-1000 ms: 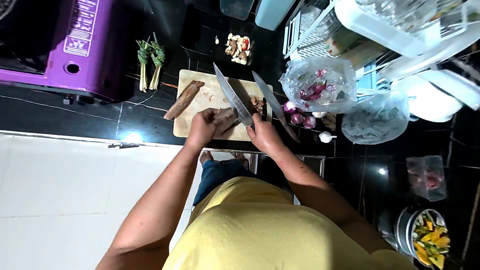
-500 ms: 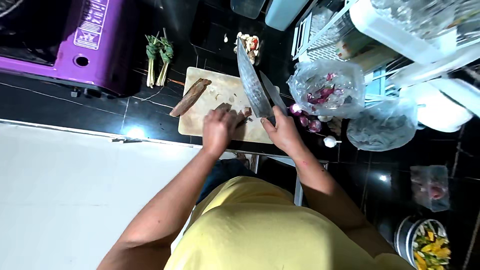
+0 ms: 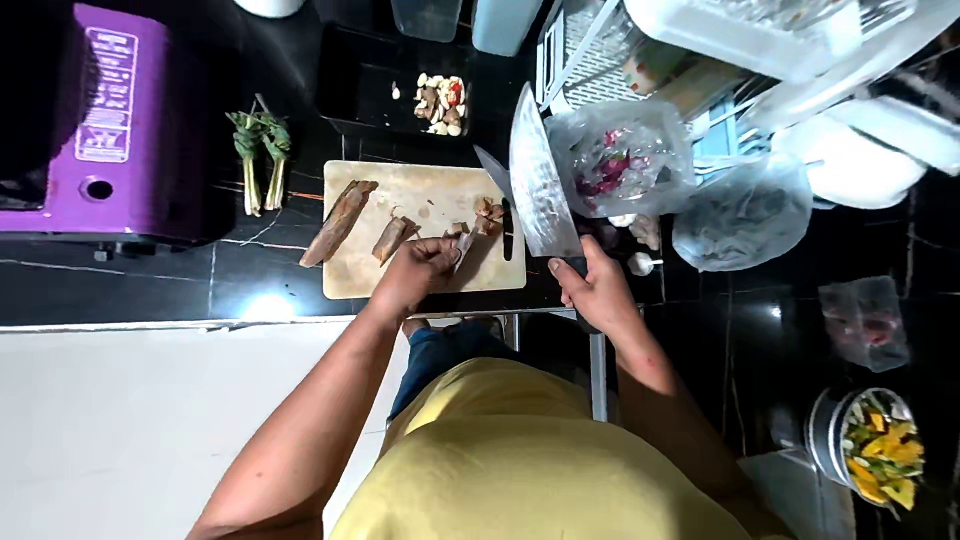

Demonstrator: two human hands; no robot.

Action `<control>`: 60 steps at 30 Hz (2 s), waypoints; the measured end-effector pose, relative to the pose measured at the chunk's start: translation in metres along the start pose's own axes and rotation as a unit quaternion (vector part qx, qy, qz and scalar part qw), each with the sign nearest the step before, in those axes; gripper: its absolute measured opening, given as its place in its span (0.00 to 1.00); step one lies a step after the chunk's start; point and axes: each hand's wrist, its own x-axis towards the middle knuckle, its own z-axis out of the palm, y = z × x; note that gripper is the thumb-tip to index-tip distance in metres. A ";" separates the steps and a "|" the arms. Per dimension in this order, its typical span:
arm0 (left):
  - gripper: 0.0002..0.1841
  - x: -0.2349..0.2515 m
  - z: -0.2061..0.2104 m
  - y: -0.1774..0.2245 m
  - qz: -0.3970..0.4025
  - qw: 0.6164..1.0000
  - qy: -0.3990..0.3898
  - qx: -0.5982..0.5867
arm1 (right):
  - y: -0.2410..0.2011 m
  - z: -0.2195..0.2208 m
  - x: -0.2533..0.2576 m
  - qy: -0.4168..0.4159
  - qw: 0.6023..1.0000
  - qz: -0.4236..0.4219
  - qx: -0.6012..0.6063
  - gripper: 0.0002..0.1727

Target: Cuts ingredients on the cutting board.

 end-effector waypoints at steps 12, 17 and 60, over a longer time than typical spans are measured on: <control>0.07 0.050 0.088 0.096 0.236 0.956 -0.043 0.170 | 0.060 -0.082 -0.051 0.207 0.971 0.012 0.121 0.14; 0.13 0.106 0.157 0.142 0.332 0.850 -0.033 0.407 | 0.083 -0.107 -0.067 0.263 0.956 0.021 0.125 0.16; 0.15 -0.005 -0.004 -0.070 0.157 0.897 0.235 0.341 | -0.056 0.101 0.022 -0.090 0.960 -0.114 -0.241 0.18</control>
